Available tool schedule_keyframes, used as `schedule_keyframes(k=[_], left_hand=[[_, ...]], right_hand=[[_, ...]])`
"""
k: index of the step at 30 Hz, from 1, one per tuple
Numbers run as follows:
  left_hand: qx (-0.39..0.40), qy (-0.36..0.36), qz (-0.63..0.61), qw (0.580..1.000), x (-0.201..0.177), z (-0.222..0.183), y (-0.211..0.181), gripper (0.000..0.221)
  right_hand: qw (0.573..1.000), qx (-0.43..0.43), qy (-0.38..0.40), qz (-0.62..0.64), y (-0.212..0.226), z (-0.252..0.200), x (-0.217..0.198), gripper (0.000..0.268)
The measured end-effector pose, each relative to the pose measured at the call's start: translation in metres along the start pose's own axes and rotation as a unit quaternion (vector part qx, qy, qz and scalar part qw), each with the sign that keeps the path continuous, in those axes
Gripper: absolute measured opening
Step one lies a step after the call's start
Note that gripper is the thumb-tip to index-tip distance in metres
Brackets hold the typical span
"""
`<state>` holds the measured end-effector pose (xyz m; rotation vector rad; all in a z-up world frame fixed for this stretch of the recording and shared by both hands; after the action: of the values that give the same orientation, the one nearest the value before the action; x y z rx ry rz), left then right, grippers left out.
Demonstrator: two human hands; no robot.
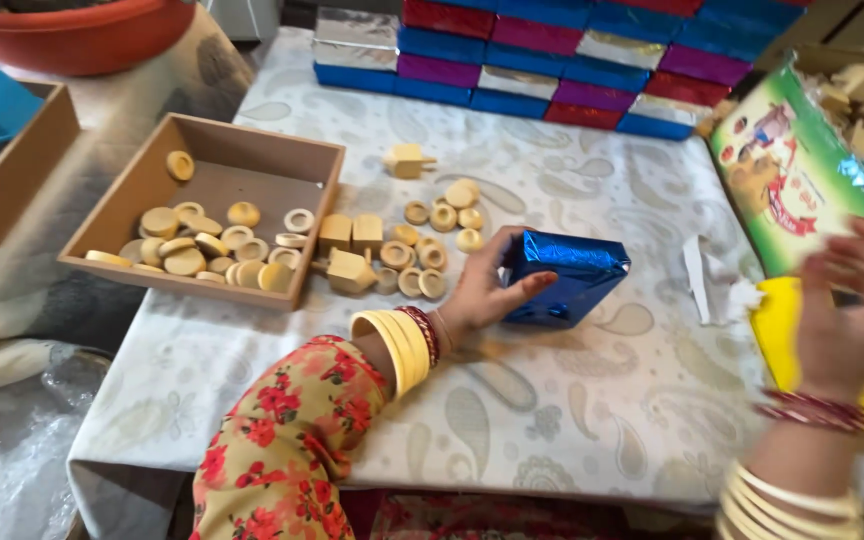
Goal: Packing wooden toys into small decorative boxes and wrapping them in blue foil.
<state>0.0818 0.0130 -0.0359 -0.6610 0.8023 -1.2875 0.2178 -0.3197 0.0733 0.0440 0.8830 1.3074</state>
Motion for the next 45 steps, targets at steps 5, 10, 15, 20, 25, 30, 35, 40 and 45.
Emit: schedule_keyframes(k=[5,10,15,20,25,30,35,40,45], left_hand=[[-0.015,-0.010,-0.015,1.000,0.004,0.000,0.001,0.053],[0.006,-0.030,0.010,0.999,0.001,0.002,-0.002,0.053],[-0.016,-0.028,0.015,0.999,0.000,0.001,-0.005,0.056],[-0.023,-0.018,0.014,0.999,0.004,0.000,-0.004,0.056],[-0.018,-0.013,0.021,1.000,0.002,0.002,-0.009,0.050],[-0.043,-0.012,0.041,0.998,0.000,0.001,0.020,0.045],[-0.104,-0.008,-0.191,0.976,0.012,-0.009,0.056,0.048],[-0.019,0.006,-0.089,0.996,0.004,0.000,0.032,0.041],[-0.016,0.000,-0.074,0.997,0.005,-0.003,0.023,0.043]], right_hand=[[0.983,0.156,0.038,0.086,-0.262,-0.057,-0.121,0.032],[0.778,0.379,0.296,-0.404,-0.232,-0.081,-0.155,0.034],[0.809,0.531,0.235,-0.089,-0.238,-0.126,-0.147,0.034],[0.848,0.487,0.207,0.005,-0.251,-0.131,-0.150,0.025],[0.905,0.408,0.114,-0.030,-0.201,-0.118,-0.143,0.014],[0.918,0.343,0.116,-0.162,-0.217,-0.104,-0.143,0.013],[0.876,0.425,0.084,-0.212,-0.144,-0.113,-0.154,0.069],[0.918,0.394,0.022,0.039,-0.167,-0.138,-0.166,0.059],[0.884,0.444,-0.007,0.147,-0.154,-0.167,-0.144,0.048]])
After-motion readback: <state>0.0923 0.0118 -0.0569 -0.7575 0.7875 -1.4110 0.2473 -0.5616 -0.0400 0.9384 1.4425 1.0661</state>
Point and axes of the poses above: each hand's wrist, its own z-axis towards the middle knuckle, its own x-axis out of the palm, y = z × x, the point moved 8 cm from there along z, towards the middle knuckle, and after that the axes turned 14 degrees about y, right-handed, at the moved point
